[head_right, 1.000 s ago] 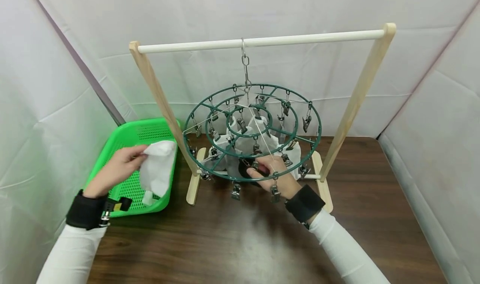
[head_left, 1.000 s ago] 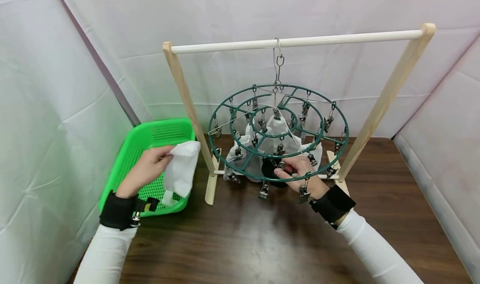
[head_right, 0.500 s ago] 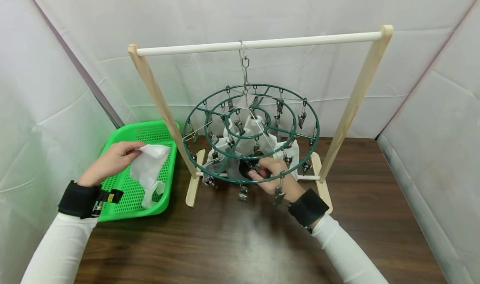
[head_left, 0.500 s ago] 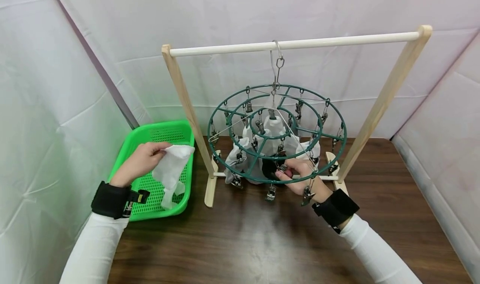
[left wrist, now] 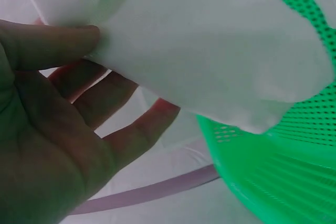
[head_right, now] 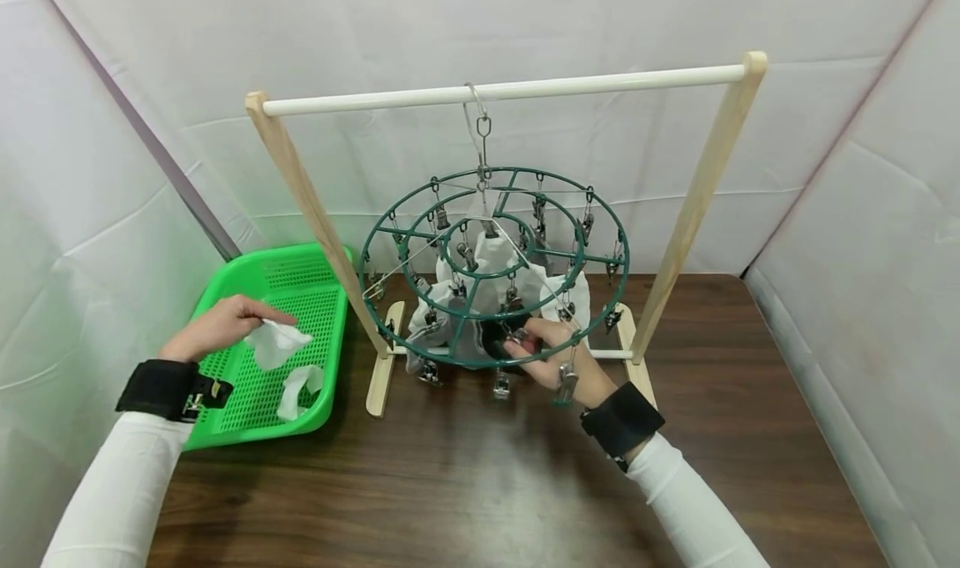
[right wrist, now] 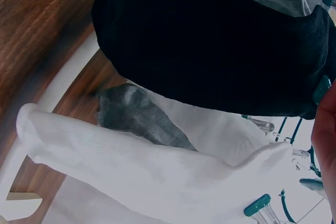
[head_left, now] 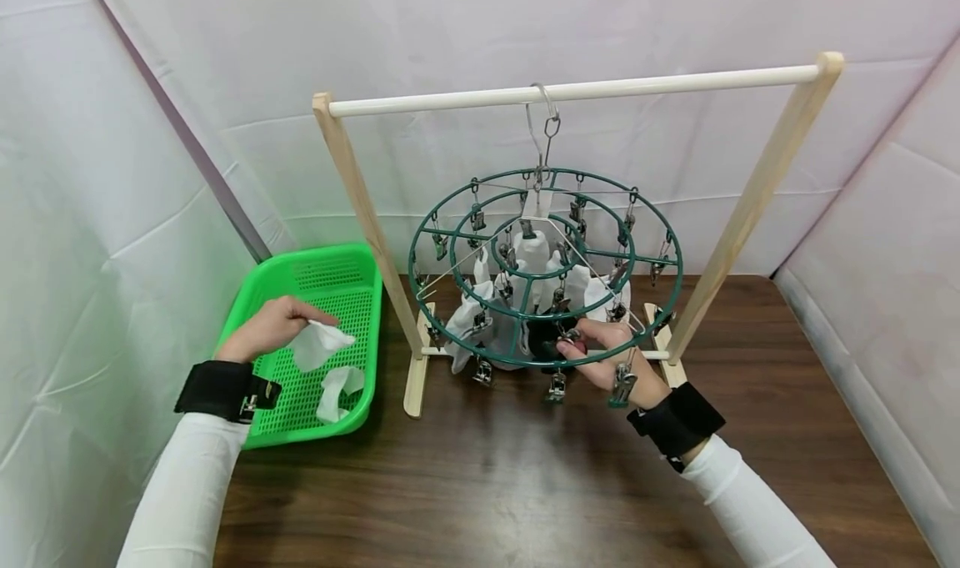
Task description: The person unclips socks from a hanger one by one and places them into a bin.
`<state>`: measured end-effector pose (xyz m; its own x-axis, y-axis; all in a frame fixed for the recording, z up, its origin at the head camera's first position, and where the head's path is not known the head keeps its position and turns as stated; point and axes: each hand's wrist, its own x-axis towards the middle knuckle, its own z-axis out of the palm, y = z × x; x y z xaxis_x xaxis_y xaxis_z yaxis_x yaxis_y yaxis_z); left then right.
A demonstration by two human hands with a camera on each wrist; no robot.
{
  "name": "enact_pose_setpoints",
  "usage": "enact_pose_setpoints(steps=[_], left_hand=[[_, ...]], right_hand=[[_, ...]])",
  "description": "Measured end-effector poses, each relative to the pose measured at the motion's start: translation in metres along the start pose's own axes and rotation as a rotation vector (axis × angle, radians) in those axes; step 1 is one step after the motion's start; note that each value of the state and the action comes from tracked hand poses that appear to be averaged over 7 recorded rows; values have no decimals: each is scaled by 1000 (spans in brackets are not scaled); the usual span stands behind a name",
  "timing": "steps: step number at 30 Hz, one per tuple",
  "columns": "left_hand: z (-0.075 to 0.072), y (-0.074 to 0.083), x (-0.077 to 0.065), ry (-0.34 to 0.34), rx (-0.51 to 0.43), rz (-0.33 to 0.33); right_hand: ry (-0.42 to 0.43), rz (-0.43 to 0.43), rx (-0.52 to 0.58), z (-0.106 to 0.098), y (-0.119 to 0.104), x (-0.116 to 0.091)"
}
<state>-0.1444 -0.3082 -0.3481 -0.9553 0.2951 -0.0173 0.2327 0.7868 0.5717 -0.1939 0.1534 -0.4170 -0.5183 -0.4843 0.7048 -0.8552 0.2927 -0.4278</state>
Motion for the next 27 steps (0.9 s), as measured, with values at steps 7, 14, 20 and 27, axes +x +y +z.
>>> enact_pose_setpoints(steps=[7, 14, 20, 27], left_hand=[[24, -35, 20, -82, 23, 61], [48, -54, 30, -260, -64, 38], [57, -53, 29, -368, -29, -52], [66, -49, 34, -481, -13, -156]], right_hand=[[21, 27, -9, 3, -4, -1], [46, 13, 23, 6, -6, -2], [75, 7, -12, 9, -4, 0], [97, 51, 2, 10, -1, -4]])
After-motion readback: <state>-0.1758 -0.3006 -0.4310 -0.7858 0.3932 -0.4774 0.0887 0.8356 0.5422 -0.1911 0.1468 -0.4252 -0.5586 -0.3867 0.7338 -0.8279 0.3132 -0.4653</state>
